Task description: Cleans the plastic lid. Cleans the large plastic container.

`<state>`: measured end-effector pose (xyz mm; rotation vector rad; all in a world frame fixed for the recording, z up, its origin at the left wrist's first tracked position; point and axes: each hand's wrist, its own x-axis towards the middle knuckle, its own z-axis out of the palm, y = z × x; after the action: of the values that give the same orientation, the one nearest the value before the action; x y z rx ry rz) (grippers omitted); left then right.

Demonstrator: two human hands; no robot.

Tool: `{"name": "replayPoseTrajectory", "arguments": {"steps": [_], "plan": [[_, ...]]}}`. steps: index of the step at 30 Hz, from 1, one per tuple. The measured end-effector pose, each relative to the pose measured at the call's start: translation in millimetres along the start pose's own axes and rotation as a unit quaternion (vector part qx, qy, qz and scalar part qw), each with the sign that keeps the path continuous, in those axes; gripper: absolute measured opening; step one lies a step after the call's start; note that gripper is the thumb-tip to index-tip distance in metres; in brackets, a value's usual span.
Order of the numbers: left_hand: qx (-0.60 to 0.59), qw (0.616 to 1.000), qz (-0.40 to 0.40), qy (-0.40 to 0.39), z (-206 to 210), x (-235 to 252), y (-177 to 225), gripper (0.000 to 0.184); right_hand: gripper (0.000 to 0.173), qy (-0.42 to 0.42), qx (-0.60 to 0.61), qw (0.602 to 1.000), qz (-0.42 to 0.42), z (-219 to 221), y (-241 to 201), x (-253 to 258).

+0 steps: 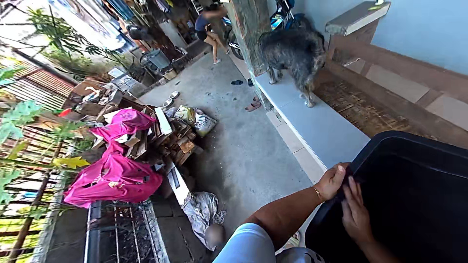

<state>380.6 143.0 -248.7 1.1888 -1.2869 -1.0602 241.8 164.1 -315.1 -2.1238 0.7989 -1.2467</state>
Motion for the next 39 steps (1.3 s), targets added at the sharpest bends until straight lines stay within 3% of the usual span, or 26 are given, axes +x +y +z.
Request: {"name": "replayPoseTrajectory", "arguments": {"steps": [3,6,9,11,14,17,20,23,28,30,31,33,36,39], "plan": [[0.018,1.0,0.011,0.006,0.8,-1.4,-1.4,0.063,0.047,0.049,-0.018,0.999,-0.014,-13.3,34.4,67.2],[0.044,0.999,0.021,-0.007,2.4,3.2,-2.5,0.057,0.05,0.135,0.041,0.984,0.109,-11.1,53.6,103.0],[0.058,0.998,0.033,-0.012,2.5,5.5,-7.6,0.049,0.053,0.157,0.141,0.951,0.227,0.6,27.8,92.8],[0.071,0.997,0.008,-0.006,3.6,5.1,5.2,0.044,0.053,0.096,0.123,0.959,0.237,1.0,-1.8,64.0],[0.131,0.98,-0.148,-0.034,3.4,9.5,64.8,0.041,0.055,-0.008,0.095,0.96,0.265,-0.7,-52.6,11.8],[0.125,0.986,-0.104,-0.044,6.6,16.9,23.0,0.044,0.055,-0.171,0.076,0.922,0.34,-19.4,-82.1,-23.9],[0.164,0.981,-0.095,-0.027,15.3,26.6,4.7,0.05,0.059,-0.402,0.037,0.83,0.385,-49.4,-91.0,-26.8],[0.205,0.973,-0.098,-0.034,21.5,32.9,6.3,0.049,0.05,-0.458,0.018,0.802,0.382,-89.6,-86.6,-32.5],[0.218,0.971,-0.088,-0.048,32.1,47.0,7.6,0.045,0.034,-0.413,-0.064,0.796,0.438,-205.6,-105.4,-56.6],[0.214,0.972,-0.086,-0.036,35.6,52.3,6.8,0.045,0.04,-0.36,-0.1,0.834,0.407,-247.2,-119.0,-82.1],[0.218,0.972,-0.086,-0.021,36.2,54.4,7.0,0.047,0.052,-0.341,-0.125,0.847,0.389,-255.7,-126.0,-93.3],[0.236,0.967,-0.093,0.01,36.0,56.8,9.3,0.054,0.069,-0.323,-0.195,0.853,0.36,-246.6,-136.1,-106.4],[0.248,0.958,-0.143,0.004,35.3,50.7,16.7,0.069,0.051,-0.318,-0.313,0.834,0.325,-209.2,-134.7,-116.6],[0.206,0.967,-0.144,-0.052,25.1,48.8,15.2,0.049,0.036,-0.233,-0.378,0.872,0.208,-190.8,-124.2,-131.2]]}}
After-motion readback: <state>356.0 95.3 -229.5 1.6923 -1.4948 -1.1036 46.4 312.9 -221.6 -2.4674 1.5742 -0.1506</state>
